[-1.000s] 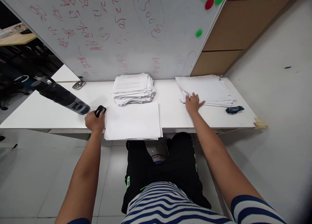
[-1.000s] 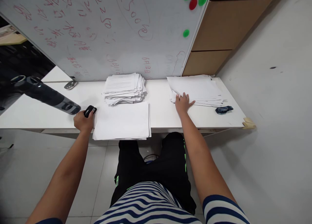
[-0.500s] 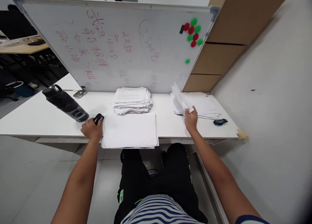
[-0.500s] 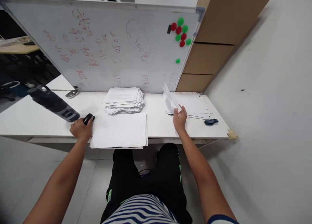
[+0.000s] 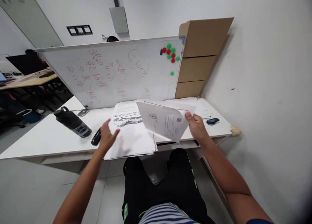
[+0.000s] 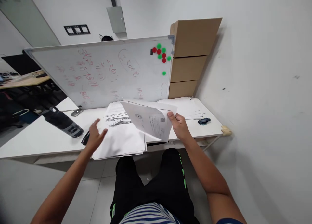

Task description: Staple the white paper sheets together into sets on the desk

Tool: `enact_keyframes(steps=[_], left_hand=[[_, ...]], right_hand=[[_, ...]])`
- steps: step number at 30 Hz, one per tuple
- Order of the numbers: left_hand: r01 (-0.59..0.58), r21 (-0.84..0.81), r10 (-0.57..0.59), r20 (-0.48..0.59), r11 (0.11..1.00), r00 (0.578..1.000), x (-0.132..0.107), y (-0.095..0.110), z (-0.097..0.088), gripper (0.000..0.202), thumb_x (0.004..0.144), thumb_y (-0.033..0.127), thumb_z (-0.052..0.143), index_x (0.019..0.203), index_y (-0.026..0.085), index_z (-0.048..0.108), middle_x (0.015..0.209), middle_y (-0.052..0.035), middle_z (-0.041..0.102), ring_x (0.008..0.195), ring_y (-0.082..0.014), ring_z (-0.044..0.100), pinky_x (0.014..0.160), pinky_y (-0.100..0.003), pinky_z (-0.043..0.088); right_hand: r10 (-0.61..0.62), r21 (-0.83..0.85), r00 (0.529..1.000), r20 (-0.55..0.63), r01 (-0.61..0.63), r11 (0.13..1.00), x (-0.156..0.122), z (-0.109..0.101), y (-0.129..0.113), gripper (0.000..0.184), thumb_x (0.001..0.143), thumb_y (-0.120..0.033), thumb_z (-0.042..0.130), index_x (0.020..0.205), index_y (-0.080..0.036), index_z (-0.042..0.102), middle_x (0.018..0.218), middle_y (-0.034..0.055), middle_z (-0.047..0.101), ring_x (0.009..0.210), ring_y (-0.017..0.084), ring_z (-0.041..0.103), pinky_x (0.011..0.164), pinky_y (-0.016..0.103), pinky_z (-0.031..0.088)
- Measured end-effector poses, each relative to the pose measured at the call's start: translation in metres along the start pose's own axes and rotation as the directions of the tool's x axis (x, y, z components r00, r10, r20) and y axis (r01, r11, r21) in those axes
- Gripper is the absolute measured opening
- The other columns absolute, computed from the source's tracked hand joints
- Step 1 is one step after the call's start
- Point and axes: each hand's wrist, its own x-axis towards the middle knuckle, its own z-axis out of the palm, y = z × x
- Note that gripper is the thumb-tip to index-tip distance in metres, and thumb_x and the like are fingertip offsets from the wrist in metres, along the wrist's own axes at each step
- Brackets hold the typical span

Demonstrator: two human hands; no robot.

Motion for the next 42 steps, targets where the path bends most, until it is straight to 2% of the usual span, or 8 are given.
enact_keyframes(steps=[3, 7, 13, 18, 23, 30, 37, 42], left_hand=[[-0.002, -0.458, 0.116, 0.222, 0.889, 0.968, -0.015, 0.068, 0.009, 0.091, 0.073, 0.05, 0.076, 0.151, 0.025, 0.034, 0.155, -0.0145, 0.039, 0.141, -0.0311, 0.039, 0.112, -0.049, 0.038], [0.405, -0.679, 0.027, 0.53, 0.613, 0.848, -0.038, 0.128, 0.027, 0.056, 0.075, 0.049, 0.077, 0.12, 0.017, 0.068, 0.124, -0.0157, 0.068, 0.119, -0.033, 0.06, 0.1, -0.046, 0.049], [0.531, -0.773, -0.207, 0.489, 0.347, 0.848, -0.055, 0.143, 0.052, 0.045, 0.07, 0.042, 0.083, 0.104, 0.014, 0.075, 0.112, -0.012, 0.074, 0.108, -0.0286, 0.067, 0.099, -0.043, 0.049], [0.551, -0.806, -0.43, 0.428, 0.216, 0.795, -0.061, 0.141, 0.066, 0.046, 0.065, 0.04, 0.086, 0.1, 0.013, 0.073, 0.106, -0.0119, 0.075, 0.101, -0.025, 0.069, 0.096, -0.041, 0.051], [0.495, -0.833, -0.39, 0.383, 0.246, 0.838, -0.059, 0.155, 0.067, 0.049, 0.067, 0.043, 0.085, 0.103, 0.013, 0.072, 0.107, -0.0123, 0.075, 0.103, -0.0263, 0.069, 0.094, -0.041, 0.052], [0.185, -0.846, -0.103, 0.154, 0.499, 0.983, -0.014, 0.209, 0.08, 0.044, 0.075, 0.047, 0.077, 0.105, 0.015, 0.072, 0.109, -0.0102, 0.074, 0.114, -0.0286, 0.064, 0.096, -0.039, 0.05], [0.352, -0.846, -0.115, 0.335, 0.4, 0.935, 0.001, 0.205, 0.167, 0.055, 0.07, 0.042, 0.08, 0.115, 0.016, 0.063, 0.114, -0.0129, 0.071, 0.104, -0.0252, 0.066, 0.09, -0.037, 0.05], [0.316, -0.736, -0.087, 0.333, 0.599, 0.939, 0.001, 0.197, 0.174, 0.04, 0.076, 0.047, 0.073, 0.1, 0.015, 0.069, 0.1, -0.0109, 0.074, 0.097, -0.0271, 0.067, 0.084, -0.037, 0.05]], right_hand=[[0.008, 0.067, 0.997, 0.074, -0.013, 0.998, -0.002, 0.005, -0.007, 0.051, 0.084, -0.067, 0.061, 0.098, -0.02, 0.075, 0.083, 0.0054, 0.074, 0.085, 0.025, 0.07, 0.072, 0.034, 0.055], [0.025, 0.029, 0.987, 0.157, -0.029, 0.999, -0.006, 0.011, -0.015, 0.05, 0.086, -0.066, 0.059, 0.103, -0.022, 0.074, 0.088, 0.0051, 0.075, 0.09, 0.025, 0.07, 0.076, 0.034, 0.056], [-0.016, 0.111, 0.969, 0.245, -0.012, 0.994, -0.025, -0.006, -0.003, 0.076, 0.085, -0.076, 0.05, 0.143, -0.028, 0.049, 0.122, 0.0086, 0.07, 0.113, 0.027, 0.066, 0.095, 0.04, 0.052], [0.201, -0.084, 0.904, 0.376, -0.183, 0.98, -0.062, -0.015, 0.026, 0.062, 0.085, -0.058, 0.067, 0.136, -0.024, 0.057, 0.131, 0.0095, 0.066, 0.122, 0.028, 0.061, 0.103, 0.043, 0.048], [0.274, -0.18, 0.919, 0.282, -0.23, 0.957, -0.071, -0.01, 0.042, 0.046, 0.083, -0.054, 0.069, 0.117, -0.022, 0.07, 0.12, 0.0084, 0.072, 0.111, 0.03, 0.066, 0.098, 0.047, 0.052], [0.061, -0.063, 0.987, -0.146, -0.071, 0.996, -0.017, -0.013, 0.032, 0.052, 0.078, -0.055, 0.072, 0.115, -0.018, 0.072, 0.115, 0.0104, 0.074, 0.108, 0.029, 0.067, 0.094, 0.044, 0.052], [0.194, -0.087, 0.944, -0.266, -0.224, 0.971, -0.01, -0.012, 0.086, 0.054, 0.074, -0.055, 0.072, 0.108, -0.013, 0.073, 0.108, 0.0138, 0.076, 0.111, 0.031, 0.067, 0.097, 0.044, 0.05], [0.173, -0.15, 0.933, -0.314, -0.229, 0.962, -0.012, -0.019, 0.099, 0.046, 0.077, -0.051, 0.069, 0.105, -0.015, 0.074, 0.106, 0.0136, 0.076, 0.113, 0.032, 0.066, 0.1, 0.045, 0.049]])
